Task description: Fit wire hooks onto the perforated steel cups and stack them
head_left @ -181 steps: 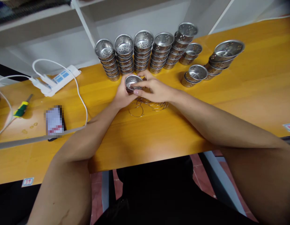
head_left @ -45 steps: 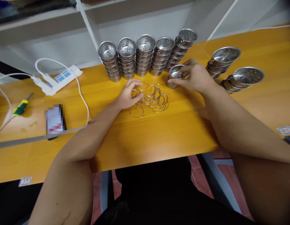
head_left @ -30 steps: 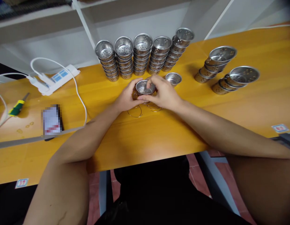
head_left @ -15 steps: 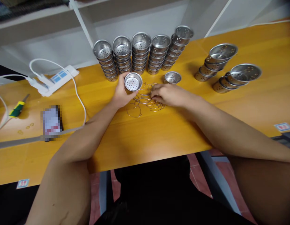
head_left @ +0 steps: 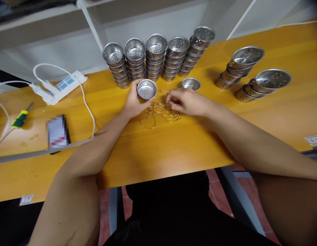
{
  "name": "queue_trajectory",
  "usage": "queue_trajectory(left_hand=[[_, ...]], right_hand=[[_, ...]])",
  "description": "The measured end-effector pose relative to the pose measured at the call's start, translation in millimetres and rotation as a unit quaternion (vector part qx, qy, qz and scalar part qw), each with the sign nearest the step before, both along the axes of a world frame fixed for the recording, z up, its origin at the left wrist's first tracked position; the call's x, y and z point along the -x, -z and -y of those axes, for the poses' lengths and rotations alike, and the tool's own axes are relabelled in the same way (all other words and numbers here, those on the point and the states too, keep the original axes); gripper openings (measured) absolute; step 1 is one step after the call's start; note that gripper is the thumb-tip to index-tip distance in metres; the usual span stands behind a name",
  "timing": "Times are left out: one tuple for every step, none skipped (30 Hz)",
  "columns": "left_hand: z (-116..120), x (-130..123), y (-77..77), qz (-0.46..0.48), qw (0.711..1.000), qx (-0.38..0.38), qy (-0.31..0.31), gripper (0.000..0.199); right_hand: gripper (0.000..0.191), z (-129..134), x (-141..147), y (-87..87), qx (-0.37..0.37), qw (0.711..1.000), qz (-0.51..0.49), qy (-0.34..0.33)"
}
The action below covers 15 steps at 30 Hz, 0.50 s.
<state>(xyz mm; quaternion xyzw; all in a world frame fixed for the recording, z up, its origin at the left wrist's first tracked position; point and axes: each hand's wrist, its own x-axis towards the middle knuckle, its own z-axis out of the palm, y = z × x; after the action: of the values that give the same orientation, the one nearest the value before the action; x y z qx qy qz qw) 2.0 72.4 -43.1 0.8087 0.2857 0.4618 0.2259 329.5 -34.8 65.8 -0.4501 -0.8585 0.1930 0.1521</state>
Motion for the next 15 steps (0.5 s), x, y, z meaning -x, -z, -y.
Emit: queue_trajectory(left_hand=[[1.0, 0.0, -1.4, -0.004, 1.000, 0.005, -0.002, 0.109], [2.2, 0.3, -3.2, -0.007, 1.000, 0.007, -0.004, 0.110], [3.4, 0.8, -5.3, -0.008, 1.000, 0.006, -0.006, 0.110], [4.6, 1.4, -7.6, -0.009, 1.000, 0.001, -0.009, 0.110], [5.7, 2.2, -9.9, -0.009, 1.000, -0.006, -0.013, 0.110], [6.7, 3.0, -12.2, -0.010, 1.000, -0.014, -0.017, 0.110], [7.7, 3.7, -14.2, -0.012, 0.999, -0.022, -0.022, 0.110], [8.5, 4.3, -15.8, -0.015, 0.999, -0.028, -0.026, 0.110], [9.1, 4.6, -17.0, -0.016, 0.999, -0.033, -0.030, 0.110], [9.6, 4.8, -17.7, -0.016, 0.999, -0.035, -0.033, 0.109], [9.8, 4.7, -17.9, -0.015, 0.999, -0.033, -0.032, 0.108], [9.8, 4.5, -17.7, -0.013, 0.999, -0.029, -0.030, 0.107], [9.5, 4.1, -17.1, -0.011, 0.999, -0.022, -0.027, 0.107], [8.9, 3.7, -16.1, -0.009, 1.000, -0.013, -0.026, 0.107], [8.1, 3.2, -14.9, -0.007, 1.000, -0.003, -0.027, 0.108]], right_hand=[[0.025, 0.0, -2.6, -0.3, 0.003, 1.000, -0.012, 0.006], [0.030, 0.2, -4.7, -0.9, 0.001, 1.000, -0.021, 0.009], [0.033, 0.5, -6.4, -1.7, -0.005, 1.000, -0.027, 0.009], [0.034, 0.7, -7.8, -2.3, -0.014, 0.999, -0.033, 0.007], [0.035, 0.8, -8.7, -2.6, -0.025, 0.999, -0.039, 0.006], [0.037, 0.7, -9.3, -2.2, -0.034, 0.998, -0.047, 0.008], [0.039, 0.4, -9.5, -1.0, -0.039, 0.997, -0.060, 0.013], [0.041, -0.1, -9.4, 1.2, -0.038, 0.996, -0.078, 0.022], [0.042, -0.8, -8.9, 4.2, -0.030, 0.994, -0.100, 0.036], [0.043, -1.6, -8.1, 7.8, -0.018, 0.991, -0.125, 0.052], [0.043, -2.5, -7.1, 11.8, -0.005, 0.986, -0.150, 0.067], [0.043, -3.6, -5.8, 15.7, 0.007, 0.981, -0.174, 0.081], [0.043, -4.6, -4.5, 19.4, 0.015, 0.977, -0.195, 0.091], [0.042, -5.6, -3.0, 22.5, 0.018, 0.972, -0.211, 0.099], [0.042, -6.5, -1.6, 24.9, 0.019, 0.969, -0.222, 0.103]])
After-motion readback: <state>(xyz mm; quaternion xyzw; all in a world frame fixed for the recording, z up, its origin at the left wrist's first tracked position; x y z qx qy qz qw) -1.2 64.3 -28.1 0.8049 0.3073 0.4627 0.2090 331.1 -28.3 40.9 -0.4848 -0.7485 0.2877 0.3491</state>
